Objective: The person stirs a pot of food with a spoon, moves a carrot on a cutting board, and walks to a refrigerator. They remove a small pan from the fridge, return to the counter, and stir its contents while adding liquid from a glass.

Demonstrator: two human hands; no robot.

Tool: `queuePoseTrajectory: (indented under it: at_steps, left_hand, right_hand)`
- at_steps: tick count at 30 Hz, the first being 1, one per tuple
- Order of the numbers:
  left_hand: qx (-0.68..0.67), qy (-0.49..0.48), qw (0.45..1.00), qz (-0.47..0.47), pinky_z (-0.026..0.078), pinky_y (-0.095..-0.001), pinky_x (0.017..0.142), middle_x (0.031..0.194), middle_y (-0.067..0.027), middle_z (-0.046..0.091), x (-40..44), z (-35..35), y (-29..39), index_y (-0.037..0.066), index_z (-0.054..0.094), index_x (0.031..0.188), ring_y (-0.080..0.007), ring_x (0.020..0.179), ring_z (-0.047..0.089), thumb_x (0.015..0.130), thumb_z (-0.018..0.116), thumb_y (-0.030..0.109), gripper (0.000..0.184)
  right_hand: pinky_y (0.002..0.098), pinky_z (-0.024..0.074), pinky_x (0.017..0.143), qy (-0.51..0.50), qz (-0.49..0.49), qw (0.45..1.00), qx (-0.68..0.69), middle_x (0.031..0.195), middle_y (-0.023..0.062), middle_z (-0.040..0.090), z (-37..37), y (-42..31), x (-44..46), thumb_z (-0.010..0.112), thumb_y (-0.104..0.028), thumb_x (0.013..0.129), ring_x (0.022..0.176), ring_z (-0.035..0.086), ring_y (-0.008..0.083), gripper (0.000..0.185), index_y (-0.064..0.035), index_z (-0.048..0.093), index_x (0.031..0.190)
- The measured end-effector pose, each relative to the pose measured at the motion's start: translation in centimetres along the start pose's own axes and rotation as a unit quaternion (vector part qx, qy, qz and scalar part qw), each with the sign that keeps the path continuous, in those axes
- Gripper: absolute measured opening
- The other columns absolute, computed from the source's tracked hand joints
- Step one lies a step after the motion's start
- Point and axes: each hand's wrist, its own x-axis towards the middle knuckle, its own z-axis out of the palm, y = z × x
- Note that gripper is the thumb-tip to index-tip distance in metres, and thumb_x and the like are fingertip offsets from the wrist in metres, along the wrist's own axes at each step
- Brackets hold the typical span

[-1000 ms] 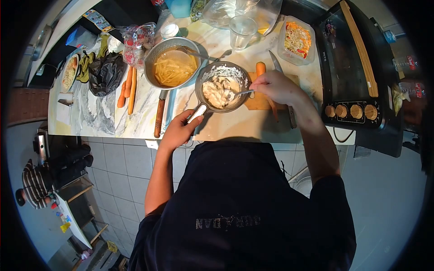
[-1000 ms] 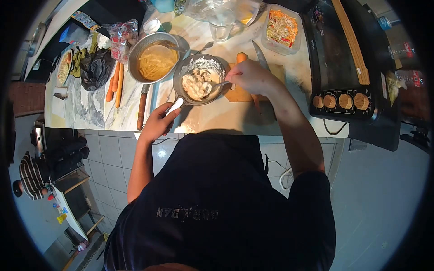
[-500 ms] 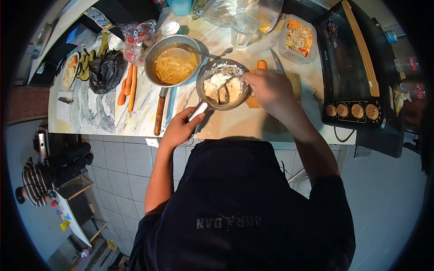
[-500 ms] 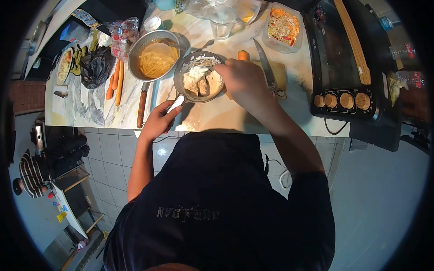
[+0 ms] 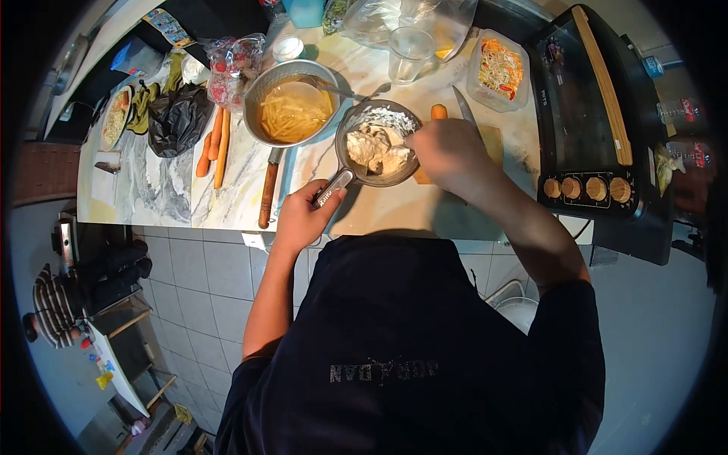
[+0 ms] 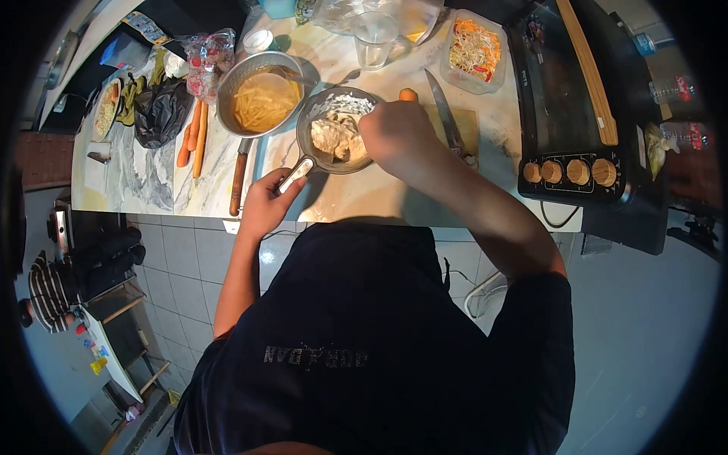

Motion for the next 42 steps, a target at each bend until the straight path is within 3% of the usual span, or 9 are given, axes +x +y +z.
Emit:
queuePoseTrajectory:
  at_steps: [5, 8, 12, 17, 23, 29, 35, 40, 42]
  left_hand:
    - [-0.016, -0.023, 1.000, -0.012, 0.033, -0.0305, 0.048, 0.055, -0.0066, 0.051, 0.2, -0.2, 0.0, 0.000, 0.069, 0.102, -0.0111, 0.049, 0.041, 0.086, 0.072, 0.036, 0.039]
    - [-0.038, -0.038, 0.998, -0.027, 0.033, -0.0301, 0.048, 0.056, -0.0066, 0.052, 0.4, -0.2, -0.3, 0.000, 0.069, 0.103, -0.0108, 0.049, 0.041, 0.086, 0.072, 0.036, 0.039]
    - [-0.064, -0.046, 0.996, -0.029, 0.034, -0.0302, 0.048, 0.055, -0.0074, 0.052, 0.6, -0.3, -0.8, 0.001, 0.069, 0.104, -0.0103, 0.049, 0.041, 0.086, 0.073, 0.036, 0.040]
    - [0.026, -0.028, 0.999, 0.012, 0.037, -0.0321, 0.048, 0.055, -0.0110, 0.055, 0.3, -0.9, 1.0, 0.001, 0.069, 0.103, -0.0146, 0.047, 0.045, 0.087, 0.072, 0.033, 0.037]
    - [0.057, -0.033, 0.997, 0.042, 0.042, -0.0337, 0.049, 0.057, -0.0147, 0.058, 0.6, -1.6, 1.8, 0.001, 0.069, 0.099, -0.0204, 0.047, 0.054, 0.086, 0.072, 0.031, 0.033]
    - [0.069, -0.022, 0.996, 0.045, 0.041, -0.0337, 0.049, 0.056, -0.0138, 0.057, 0.5, -1.6, 2.1, 0.001, 0.070, 0.097, -0.0200, 0.046, 0.053, 0.085, 0.073, 0.032, 0.033]
    - [0.061, -0.024, 0.997, 0.029, 0.041, -0.0335, 0.048, 0.056, -0.0129, 0.057, 0.6, -1.5, 1.4, 0.001, 0.070, 0.098, -0.0189, 0.046, 0.051, 0.085, 0.073, 0.034, 0.035]
    - [0.040, -0.027, 0.998, 0.046, 0.040, -0.0325, 0.049, 0.056, -0.0127, 0.056, 0.6, -1.4, 1.3, 0.000, 0.069, 0.100, -0.0172, 0.046, 0.049, 0.086, 0.072, 0.033, 0.036]
    - [0.045, -0.047, 0.998, 0.015, 0.030, -0.0255, 0.047, 0.060, 0.0014, 0.052, 0.5, -1.5, 1.8, 0.000, 0.068, 0.103, -0.0048, 0.052, 0.038, 0.090, 0.071, 0.032, 0.034]
  right_hand:
    - [0.0439, 0.0518, 0.071, -0.215, 0.103, 0.970, 0.050, 0.078, 0.0173, 0.067, -0.1, 2.1, 1.3, 0.058, -0.018, 0.085, 0.079, 0.067, 0.0345, 0.018, -0.0048, 0.071, 0.085]
    - [0.0426, 0.0519, 0.072, -0.183, 0.144, 0.940, 0.249, 0.078, 0.0158, 0.068, 2.0, 3.8, 0.5, 0.061, -0.020, 0.086, 0.081, 0.066, 0.0344, 0.019, -0.0047, 0.072, 0.090]
    - [0.0411, 0.0518, 0.073, -0.155, 0.184, 0.933, 0.267, 0.082, 0.0147, 0.069, 1.1, 3.3, -0.2, 0.064, -0.021, 0.087, 0.083, 0.066, 0.0329, 0.019, -0.0060, 0.072, 0.096]
    - [0.0419, 0.0497, 0.072, -0.040, 0.040, 0.998, 0.012, 0.081, 0.0121, 0.063, -1.7, 1.6, 0.3, 0.058, -0.017, 0.088, 0.082, 0.064, 0.0291, 0.015, -0.0048, 0.067, 0.089]
    - [0.0417, 0.0491, 0.069, 0.044, -0.082, 0.993, -0.075, 0.077, 0.0105, 0.057, -0.5, 1.3, 0.7, 0.057, -0.013, 0.076, 0.077, 0.060, 0.0290, 0.009, -0.0062, 0.063, 0.076]
    - [0.0433, 0.0497, 0.068, 0.000, -0.141, 0.989, -0.037, 0.073, 0.0116, 0.056, -0.5, 1.5, 1.0, 0.058, -0.013, 0.077, 0.072, 0.060, 0.0299, 0.010, -0.0062, 0.063, 0.072]
    - [0.0421, 0.0515, 0.069, -0.104, -0.025, 0.993, 0.051, 0.075, 0.0123, 0.059, -0.5, 2.6, 2.2, 0.057, -0.011, 0.080, 0.078, 0.064, 0.0298, 0.011, -0.0054, 0.065, 0.075]
    - [0.0442, 0.0515, 0.068, -0.027, -0.058, 0.997, -0.043, 0.075, 0.0135, 0.062, -0.6, 2.2, 1.7, 0.058, -0.013, 0.080, 0.079, 0.065, 0.0321, 0.012, -0.0068, 0.069, 0.080]
    - [0.0452, 0.0514, 0.068, -0.015, -0.056, 0.996, -0.063, 0.074, 0.0138, 0.063, -0.5, 2.2, 1.6, 0.059, -0.013, 0.080, 0.077, 0.065, 0.0329, 0.012, -0.0073, 0.070, 0.081]
